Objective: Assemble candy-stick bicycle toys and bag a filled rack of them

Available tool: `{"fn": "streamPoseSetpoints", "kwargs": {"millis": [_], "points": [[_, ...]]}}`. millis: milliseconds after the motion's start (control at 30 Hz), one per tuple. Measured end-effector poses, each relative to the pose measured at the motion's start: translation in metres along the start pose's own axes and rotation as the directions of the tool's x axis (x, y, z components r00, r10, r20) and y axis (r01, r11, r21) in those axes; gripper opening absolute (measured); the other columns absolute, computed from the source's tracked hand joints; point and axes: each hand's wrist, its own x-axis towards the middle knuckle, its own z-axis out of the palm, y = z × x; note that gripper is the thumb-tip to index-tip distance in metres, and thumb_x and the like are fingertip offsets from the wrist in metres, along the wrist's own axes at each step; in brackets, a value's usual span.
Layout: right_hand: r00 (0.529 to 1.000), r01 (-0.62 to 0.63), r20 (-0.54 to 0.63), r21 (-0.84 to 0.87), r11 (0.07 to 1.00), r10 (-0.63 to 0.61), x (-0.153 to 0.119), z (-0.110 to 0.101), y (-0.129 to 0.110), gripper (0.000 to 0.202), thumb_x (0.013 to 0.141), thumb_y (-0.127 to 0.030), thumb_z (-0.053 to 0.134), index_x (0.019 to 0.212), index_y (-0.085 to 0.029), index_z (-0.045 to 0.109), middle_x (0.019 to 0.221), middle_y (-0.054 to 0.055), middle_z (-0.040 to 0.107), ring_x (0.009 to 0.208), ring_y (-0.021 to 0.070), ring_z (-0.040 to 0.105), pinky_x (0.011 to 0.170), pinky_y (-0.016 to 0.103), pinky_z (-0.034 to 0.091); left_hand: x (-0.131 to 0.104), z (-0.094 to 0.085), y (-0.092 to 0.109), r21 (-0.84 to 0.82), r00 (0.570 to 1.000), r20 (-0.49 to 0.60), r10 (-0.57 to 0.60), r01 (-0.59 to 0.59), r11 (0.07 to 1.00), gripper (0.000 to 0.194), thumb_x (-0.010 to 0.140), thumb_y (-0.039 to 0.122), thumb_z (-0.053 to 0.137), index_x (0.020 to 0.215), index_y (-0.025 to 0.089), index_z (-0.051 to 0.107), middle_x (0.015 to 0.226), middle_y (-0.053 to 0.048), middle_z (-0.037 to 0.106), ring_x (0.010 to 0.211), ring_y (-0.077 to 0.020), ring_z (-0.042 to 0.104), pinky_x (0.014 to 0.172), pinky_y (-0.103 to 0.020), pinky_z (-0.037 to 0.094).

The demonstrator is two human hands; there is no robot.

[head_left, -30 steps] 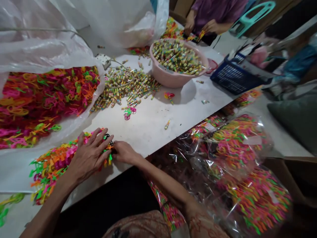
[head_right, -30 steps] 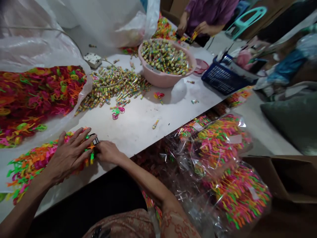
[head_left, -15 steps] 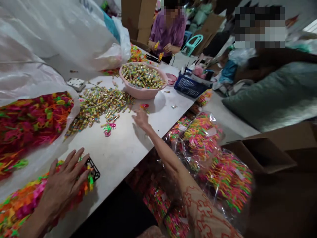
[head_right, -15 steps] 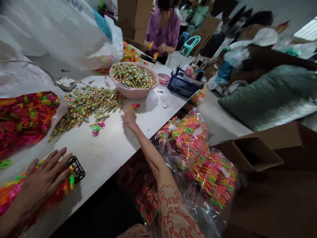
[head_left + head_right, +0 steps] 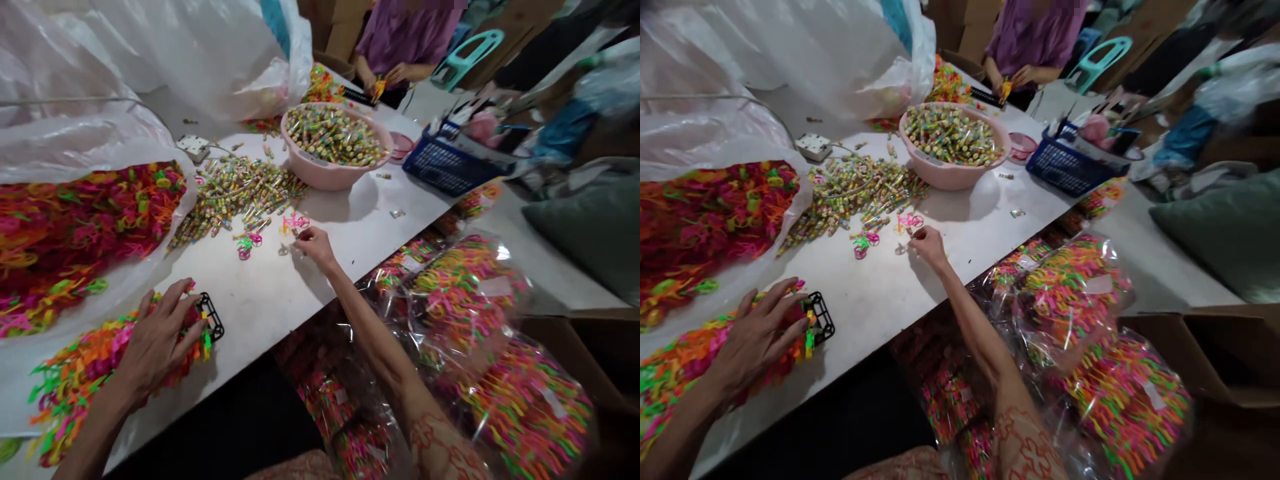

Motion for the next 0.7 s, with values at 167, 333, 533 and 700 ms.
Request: {"fn": "streamPoseSetpoints", "kwargs": {"millis": [167, 333, 533, 700], "points": [[0.938, -0.105, 0.34, 0.482, 0.87, -0.075, -0.052, 0.045, -0.011, 0.029, 0.054, -0.032, 0.072, 0.075, -0.016, 0.061, 0.057, -0.007, 0.05, 0.047, 0.0063, 0.042, 0.047, 0.02, 0.035, 0.002, -0.006, 0.002, -0.01, 0.997, 0.06, -0.039, 0.039, 0.999, 0.037, 0.093, 0.042, 0.037, 0.117, 0.019, 0.053, 0.137, -0.017, 0.051, 0.126, -0.0291, 0.05, 0.11, -0.053, 0.026], [0.874, -0.065, 0.443, 0.512, 0.857, -0.199, -0.074, 0.077, -0.029, 0.028, 0.058, -0.029, 0.072, 0.063, -0.018, 0.047, 0.056, -0.008, 0.046, 0.05, 0.0065, 0.041, 0.048, 0.02, 0.034, 0.003, -0.009, 0.005, -0.03, 0.995, 0.078, -0.058, 0.061, 0.998, 0.037, 0.093, 0.041, 0.038, 0.117, 0.018, 0.053, 0.138, -0.017, 0.05, 0.128, -0.0281, 0.048, 0.111, -0.051, 0.024], [0.835, -0.018, 0.492, 0.47, 0.883, -0.245, -0.086, 0.119, -0.044, 0.01, 0.065, -0.022, 0.065, 0.066, -0.017, 0.057, 0.059, -0.005, 0.051, 0.056, 0.0084, 0.045, 0.053, 0.021, 0.036, 0.007, -0.014, 0.009, -0.037, 0.992, 0.101, -0.075, 0.08, 0.996, 0.035, 0.092, 0.04, 0.039, 0.118, 0.019, 0.052, 0.139, -0.017, 0.049, 0.129, -0.0273, 0.047, 0.111, -0.05, 0.023], [0.784, 0.001, 0.524, 0.533, 0.846, -0.332, -0.094, 0.143, -0.056, 0.007, 0.071, -0.021, 0.064, 0.068, -0.015, 0.061, 0.066, -0.002, 0.057, 0.063, 0.0109, 0.051, 0.06, 0.023, 0.04, 0.008, -0.016, 0.01, -0.044, 0.988, 0.129, -0.088, 0.094, 0.995, 0.036, 0.091, 0.037, 0.042, 0.122, 0.02, 0.049, 0.14, -0.016, 0.048, 0.131, -0.0277, 0.045, 0.112, -0.051, 0.021]]}}
